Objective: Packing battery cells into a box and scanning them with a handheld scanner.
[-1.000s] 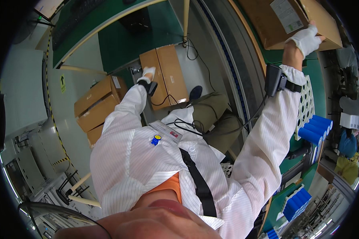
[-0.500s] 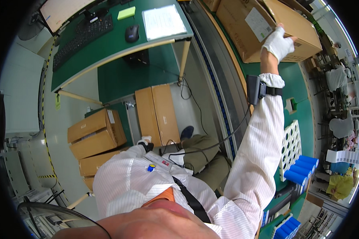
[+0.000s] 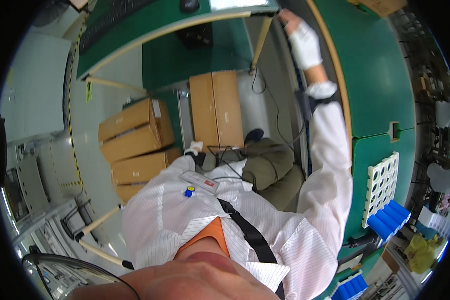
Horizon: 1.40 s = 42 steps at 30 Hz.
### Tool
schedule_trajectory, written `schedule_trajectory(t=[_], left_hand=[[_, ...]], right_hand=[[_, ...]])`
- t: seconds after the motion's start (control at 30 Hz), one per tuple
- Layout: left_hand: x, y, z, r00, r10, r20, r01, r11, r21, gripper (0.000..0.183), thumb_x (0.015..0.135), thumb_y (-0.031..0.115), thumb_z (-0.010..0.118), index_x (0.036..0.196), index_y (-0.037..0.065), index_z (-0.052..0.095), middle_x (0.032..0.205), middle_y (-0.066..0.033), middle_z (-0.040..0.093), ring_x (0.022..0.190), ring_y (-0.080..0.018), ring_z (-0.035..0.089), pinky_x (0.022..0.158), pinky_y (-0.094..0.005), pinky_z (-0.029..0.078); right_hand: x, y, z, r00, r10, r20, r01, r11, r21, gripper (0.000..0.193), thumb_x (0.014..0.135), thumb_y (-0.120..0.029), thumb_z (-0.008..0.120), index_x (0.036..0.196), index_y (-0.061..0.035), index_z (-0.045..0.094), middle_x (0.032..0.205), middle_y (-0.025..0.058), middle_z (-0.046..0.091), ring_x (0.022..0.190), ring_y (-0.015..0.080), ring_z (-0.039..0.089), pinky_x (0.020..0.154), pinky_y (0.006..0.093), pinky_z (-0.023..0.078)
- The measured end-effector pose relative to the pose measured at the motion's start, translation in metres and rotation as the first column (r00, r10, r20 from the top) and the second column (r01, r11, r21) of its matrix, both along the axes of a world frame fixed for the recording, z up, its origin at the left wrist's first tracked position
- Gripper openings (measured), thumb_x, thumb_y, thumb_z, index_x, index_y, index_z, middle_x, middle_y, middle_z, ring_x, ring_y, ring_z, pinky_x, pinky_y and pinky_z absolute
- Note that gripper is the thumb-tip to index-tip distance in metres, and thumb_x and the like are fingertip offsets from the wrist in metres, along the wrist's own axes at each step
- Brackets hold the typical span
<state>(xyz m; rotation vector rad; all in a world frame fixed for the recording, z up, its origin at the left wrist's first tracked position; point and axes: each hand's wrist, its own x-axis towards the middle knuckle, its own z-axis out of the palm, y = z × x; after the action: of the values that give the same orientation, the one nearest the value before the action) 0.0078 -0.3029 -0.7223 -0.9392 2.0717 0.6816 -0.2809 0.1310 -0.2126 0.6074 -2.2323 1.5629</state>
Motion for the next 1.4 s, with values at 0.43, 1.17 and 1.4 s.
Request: schedule_trajectory(t=[0.43, 1.17, 1.4], left_hand=[[0.007, -0.018, -0.032, 0.912, 0.409, 0.032, -0.408, 0.898, 0.163, 0.07, 0.078, 0.037, 0.06, 0.129, -0.008, 0.042, 0.129, -0.0287, 0.047, 0.124, -0.0392, 0.043, 0.1, -0.0366, 0.036], [-0.015, -0.008, 0.135, 0.665, 0.325, -0.672, -0.289, 0.942, 0.17, 0.031, 0.081, 0.019, 0.063, 0.105, -0.001, 0.062, 0.098, -0.0162, 0.065, 0.086, -0.0255, 0.061, 0.08, -0.0324, 0.045], [-0.066, 0.042, 0.241, 0.491, 0.035, -0.87, -0.033, 0.999, 0.021, 0.047, 0.079, 0.028, 0.072, 0.116, 0.003, 0.06, 0.104, -0.0162, 0.064, 0.093, -0.0268, 0.061, 0.083, -0.0335, 0.047]], right_hand=[[0.268, -0.128, -0.495, -0.097, -0.388, 0.917, 0.089, 0.914, 0.396, 0.051, 0.08, -0.042, 0.049, 0.112, -0.0038, 0.062, 0.116, 0.0226, 0.059, 0.109, 0.034, 0.057, 0.086, 0.0372, 0.046], [0.236, -0.121, -0.371, -0.068, -0.111, 0.992, 0.195, 0.973, 0.122, 0.058, 0.079, -0.04, 0.057, 0.112, 0.0082, 0.058, 0.119, 0.0258, 0.057, 0.114, 0.0357, 0.053, 0.089, 0.0372, 0.042], [0.262, -0.126, -0.3, 0.052, -0.057, 0.997, 0.722, 0.691, 0.002, 0.056, 0.08, -0.028, 0.062, 0.123, 0.0036, 0.047, 0.119, 0.0178, 0.055, 0.113, 0.0307, 0.05, 0.087, 0.0396, 0.042]])
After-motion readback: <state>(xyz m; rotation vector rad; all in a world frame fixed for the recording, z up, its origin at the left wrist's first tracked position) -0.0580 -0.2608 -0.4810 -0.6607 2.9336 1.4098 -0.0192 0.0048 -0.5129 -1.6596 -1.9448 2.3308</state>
